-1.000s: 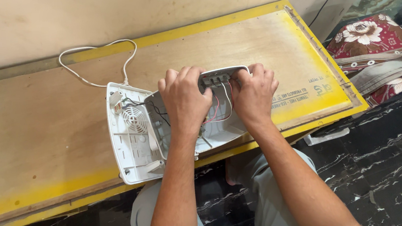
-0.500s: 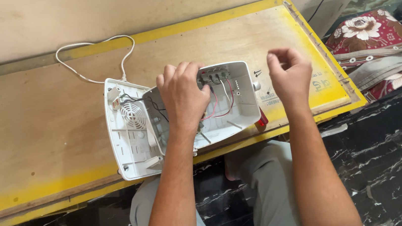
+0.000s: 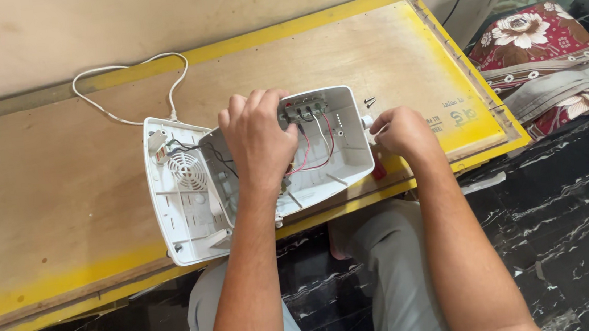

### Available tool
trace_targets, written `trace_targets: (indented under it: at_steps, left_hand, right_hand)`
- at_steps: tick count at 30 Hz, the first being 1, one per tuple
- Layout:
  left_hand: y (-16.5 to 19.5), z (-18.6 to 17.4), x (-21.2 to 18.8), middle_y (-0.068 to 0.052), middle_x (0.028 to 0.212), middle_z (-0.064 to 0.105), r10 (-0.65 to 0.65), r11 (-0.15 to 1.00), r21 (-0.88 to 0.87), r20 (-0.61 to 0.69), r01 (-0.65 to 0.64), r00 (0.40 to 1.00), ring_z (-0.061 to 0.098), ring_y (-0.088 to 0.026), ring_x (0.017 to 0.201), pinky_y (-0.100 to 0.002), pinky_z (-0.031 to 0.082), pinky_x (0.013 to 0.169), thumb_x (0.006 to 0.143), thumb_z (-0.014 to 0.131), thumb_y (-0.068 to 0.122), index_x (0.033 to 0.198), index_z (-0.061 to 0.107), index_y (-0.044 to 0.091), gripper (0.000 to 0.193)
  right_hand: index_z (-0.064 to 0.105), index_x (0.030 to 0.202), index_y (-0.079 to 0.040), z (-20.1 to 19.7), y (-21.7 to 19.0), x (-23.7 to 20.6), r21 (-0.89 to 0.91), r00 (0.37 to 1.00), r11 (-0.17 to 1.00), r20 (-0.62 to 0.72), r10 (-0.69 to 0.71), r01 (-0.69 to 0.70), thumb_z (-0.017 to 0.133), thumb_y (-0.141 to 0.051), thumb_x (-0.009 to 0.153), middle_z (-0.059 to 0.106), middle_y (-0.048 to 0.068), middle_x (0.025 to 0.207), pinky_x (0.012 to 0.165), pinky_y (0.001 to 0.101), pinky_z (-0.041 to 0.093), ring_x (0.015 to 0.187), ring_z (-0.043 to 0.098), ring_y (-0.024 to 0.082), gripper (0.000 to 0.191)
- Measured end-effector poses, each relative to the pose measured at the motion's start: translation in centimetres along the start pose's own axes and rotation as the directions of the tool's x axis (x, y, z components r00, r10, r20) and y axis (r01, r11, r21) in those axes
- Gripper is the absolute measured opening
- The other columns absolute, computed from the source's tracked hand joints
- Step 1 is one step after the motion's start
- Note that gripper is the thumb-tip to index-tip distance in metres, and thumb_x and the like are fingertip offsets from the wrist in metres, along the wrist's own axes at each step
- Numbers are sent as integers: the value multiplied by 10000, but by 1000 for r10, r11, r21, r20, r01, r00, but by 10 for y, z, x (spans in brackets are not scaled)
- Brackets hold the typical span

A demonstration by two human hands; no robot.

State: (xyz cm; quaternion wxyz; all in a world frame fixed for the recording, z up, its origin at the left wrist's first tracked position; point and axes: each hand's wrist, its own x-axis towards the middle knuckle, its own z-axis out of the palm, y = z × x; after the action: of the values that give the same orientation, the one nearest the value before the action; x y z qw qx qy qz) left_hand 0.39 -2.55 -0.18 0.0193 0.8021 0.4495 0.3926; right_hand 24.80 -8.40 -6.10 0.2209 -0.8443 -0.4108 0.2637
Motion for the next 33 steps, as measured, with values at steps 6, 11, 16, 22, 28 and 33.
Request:
trace_targets:
  at_steps: [6,11,16,22,28,33]
  left_hand:
    - [0,-1,-1,-11,1037,722,-7,1000,-6,7,7,1000,585,-254,1023,-421,395,903,651,853,117,1030,761,161,392]
    - [-1,0,0,-15,1099,729,-17,1000,-7,31,17,999,590,-244,1053,-414,391,908,641,861,119,1178,698,148,561]
    - [-3,1,0,-2,1119,730,-14,999,-32,41,16,999,590,-239,1076,-415,385,930,667,863,139,1285,637,151,658]
    - [-9,2,1,-4,1115,729,4,996,-89,37,0,999,609,-230,1075,-412,396,932,724,849,164,1276,643,148,590]
    - [-15,-6,2,-53,1060,741,28,947,-316,-82,-53,996,695,-230,1004,-384,513,885,822,805,96,1153,694,96,349]
    - [-15,-13,1,-107,1036,742,1,887,-458,-136,-64,991,726,-242,932,-343,585,840,855,770,21,1126,699,40,282]
  right_hand:
    - [814,993,-101,4,-1,-1,-56,997,998,83,-7,12,725,3,793,796,126,885,815,344,579,842,762,223,243]
    - [817,964,-108,7,-4,-5,-91,998,995,52,-47,51,740,-8,779,775,139,878,804,362,568,842,747,257,224]
    - [822,918,-95,11,-5,-5,-83,999,996,38,-17,20,701,-3,789,777,155,853,785,367,579,818,761,272,200]
    - [814,919,-96,12,-5,-2,-131,997,989,13,-70,72,735,-44,799,755,166,871,791,390,570,831,738,306,152]
    - [794,953,-103,11,-7,-5,-90,998,995,29,-50,53,696,-11,793,770,175,887,809,394,579,857,758,302,209]
    - [808,935,-95,12,-6,-2,-91,997,994,-17,-69,67,730,-25,780,759,174,872,805,388,566,849,738,298,188]
